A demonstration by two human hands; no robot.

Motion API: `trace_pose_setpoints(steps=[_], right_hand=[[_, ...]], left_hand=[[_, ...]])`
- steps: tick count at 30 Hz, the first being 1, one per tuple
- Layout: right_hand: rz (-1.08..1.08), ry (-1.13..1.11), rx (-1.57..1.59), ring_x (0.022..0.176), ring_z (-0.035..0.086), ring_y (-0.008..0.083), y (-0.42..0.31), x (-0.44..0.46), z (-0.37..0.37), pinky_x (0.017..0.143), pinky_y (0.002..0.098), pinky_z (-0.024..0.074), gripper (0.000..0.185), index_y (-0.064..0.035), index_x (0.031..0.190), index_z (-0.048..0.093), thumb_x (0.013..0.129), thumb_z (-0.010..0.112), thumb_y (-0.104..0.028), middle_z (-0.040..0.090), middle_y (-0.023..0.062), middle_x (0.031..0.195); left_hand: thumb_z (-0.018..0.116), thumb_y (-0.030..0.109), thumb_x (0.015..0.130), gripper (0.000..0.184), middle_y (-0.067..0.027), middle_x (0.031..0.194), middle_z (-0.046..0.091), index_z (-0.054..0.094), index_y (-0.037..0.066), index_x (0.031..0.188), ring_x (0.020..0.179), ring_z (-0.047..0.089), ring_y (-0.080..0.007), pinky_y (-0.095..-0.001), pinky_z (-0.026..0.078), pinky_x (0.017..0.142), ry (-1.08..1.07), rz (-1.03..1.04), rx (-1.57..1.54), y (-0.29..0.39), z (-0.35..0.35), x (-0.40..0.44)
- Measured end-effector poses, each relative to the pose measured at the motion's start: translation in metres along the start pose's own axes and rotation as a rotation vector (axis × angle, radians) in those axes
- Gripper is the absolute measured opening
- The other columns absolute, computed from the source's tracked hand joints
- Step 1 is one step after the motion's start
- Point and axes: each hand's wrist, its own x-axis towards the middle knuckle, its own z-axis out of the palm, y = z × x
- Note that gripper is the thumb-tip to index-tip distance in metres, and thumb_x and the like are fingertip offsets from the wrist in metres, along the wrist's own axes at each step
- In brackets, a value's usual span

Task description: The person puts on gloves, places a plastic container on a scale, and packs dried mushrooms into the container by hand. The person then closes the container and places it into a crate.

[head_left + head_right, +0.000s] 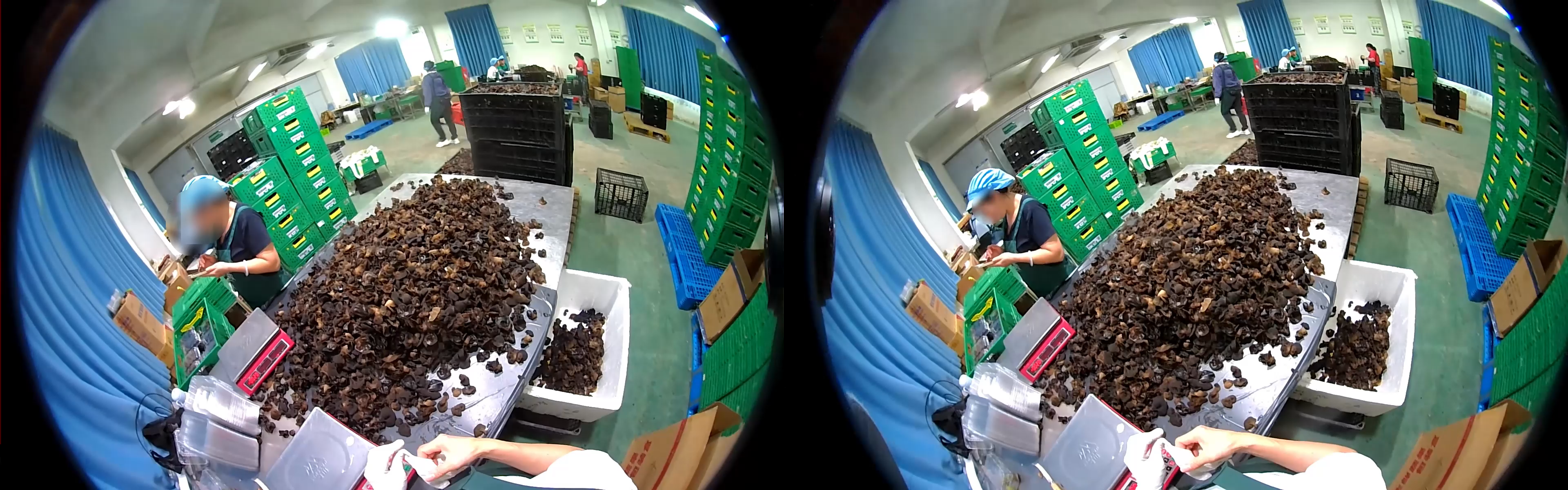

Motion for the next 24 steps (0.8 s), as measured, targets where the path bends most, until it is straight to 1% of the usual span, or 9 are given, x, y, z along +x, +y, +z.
trace_pose_setpoints(steps=[1, 2, 9, 11, 13, 14, 19, 22, 24], right_hand=[[-0.002, 0.0, -0.002, 0.069, 0.046, 0.0046, -0.002, 0.001, 0.001, 0.062, 0.0223, 0.0392, 0.027, -0.0048, 0.08, 0.056, 0.08, 0.073, -0.027, 0.053, -0.0039, 0.072], [-0.038, 0.055, 0.007, 0.069, 0.044, 0.0049, -0.003, 0.002, 0.001, 0.061, 0.0225, 0.0379, 0.029, -0.0052, 0.079, 0.054, 0.08, 0.073, -0.027, 0.05, -0.0042, 0.071], [-0.018, 0.447, 0.204, 0.062, 0.036, 0.0032, 0.029, 0.016, 0.004, 0.054, 0.0229, 0.0306, 0.036, -0.0085, 0.067, 0.044, 0.082, 0.073, -0.025, 0.039, -0.0073, 0.062], [-0.038, 0.453, 0.132, 0.062, 0.035, 0.0029, 0.015, 0.013, 0.002, 0.054, 0.0229, 0.0302, 0.039, -0.0083, 0.064, 0.043, 0.081, 0.074, -0.026, 0.039, -0.0076, 0.061], [-0.03, 0.484, 0.179, 0.063, 0.038, 0.0029, 0.021, 0.015, 0.005, 0.055, 0.0223, 0.0316, 0.037, -0.008, 0.065, 0.046, 0.082, 0.073, -0.026, 0.042, -0.0072, 0.062], [-0.02, 0.514, 0.228, 0.064, 0.04, 0.0028, 0.025, 0.016, 0.007, 0.056, 0.0218, 0.0331, 0.035, -0.0077, 0.065, 0.048, 0.083, 0.073, -0.026, 0.044, -0.0068, 0.062], [0.041, 0.525, 0.382, 0.069, 0.047, 0.0036, 0.02, 0.013, 0.009, 0.061, 0.0206, 0.0389, 0.027, -0.0061, 0.073, 0.055, 0.085, 0.071, -0.024, 0.052, -0.0046, 0.068], [-0.063, 0.214, 0.419, 0.079, 0.053, 0.0059, 0.022, 0.012, 0.006, 0.071, 0.0223, 0.0453, 0.026, -0.0039, 0.094, 0.054, 0.082, 0.073, -0.016, 0.057, -0.0009, 0.087], [-0.057, 0.194, 0.322, 0.082, 0.055, 0.0079, 0.009, 0.008, 0.006, 0.075, 0.0234, 0.046, 0.024, -0.0042, 0.097, 0.054, 0.081, 0.071, -0.011, 0.058, 0.0002, 0.087]], left_hand=[[0.055, 0.004, 0.087, 0.016, -0.0123, 0.097, 0.063, 0.063, 0.0, 0.1, 0.09, 0.059, -0.0199, -0.0313, 0.048, 0.079, -0.041, 0.172, 0.118, 0.022, -0.006, 0.006], [0.055, 0.004, 0.087, 0.016, -0.0123, 0.097, 0.063, 0.063, 0.0, 0.1, 0.09, 0.059, -0.0199, -0.0313, 0.048, 0.079, -0.041, 0.174, 0.119, 0.021, -0.006, 0.006], [0.055, 0.016, 0.092, 0.024, -0.0127, 0.101, 0.061, 0.056, -0.003, 0.106, 0.093, 0.058, -0.0201, -0.0319, 0.047, 0.081, -0.229, -0.486, -0.55, 0.032, -0.003, 0.003], [0.054, 0.017, 0.092, 0.028, -0.0124, 0.1, 0.061, 0.054, -0.003, 0.111, 0.09, 0.059, -0.0199, -0.0303, 0.049, 0.078, -0.218, -0.361, -0.445, 0.025, 0.002, 0.002], [0.078, -0.002, 0.069, 0.064, -0.0101, 0.094, 0.064, 0.049, -0.005, 0.125, 0.081, 0.063, -0.0136, -0.025, 0.052, 0.073, -0.169, -0.639, -0.967, -0.001, 0.009, 0.0], [0.076, -0.001, 0.07, 0.07, -0.0099, 0.101, 0.062, 0.043, -0.005, 0.131, 0.083, 0.061, -0.0127, -0.0246, 0.051, 0.077, -0.231, -0.53, -0.826, 0.0, 0.01, -0.003], [0.065, 0.002, 0.078, 0.051, -0.0089, 0.087, 0.063, 0.049, -0.006, 0.125, 0.07, 0.06, -0.0126, -0.0217, 0.049, 0.064, -0.177, -0.536, -0.56, -0.013, 0.015, -0.003], [0.057, 0.004, 0.085, 0.035, -0.0039, 0.08, 0.062, 0.055, -0.004, 0.119, 0.061, 0.053, -0.0074, -0.0193, 0.042, 0.054, -0.056, -0.546, -0.592, -0.02, 0.018, -0.001], [0.054, 0.011, 0.089, 0.031, -0.0082, 0.088, 0.062, 0.054, -0.004, 0.116, 0.072, 0.057, -0.0145, -0.0241, 0.046, 0.063, -0.094, -0.505, -0.595, -0.005, 0.012, -0.002]])
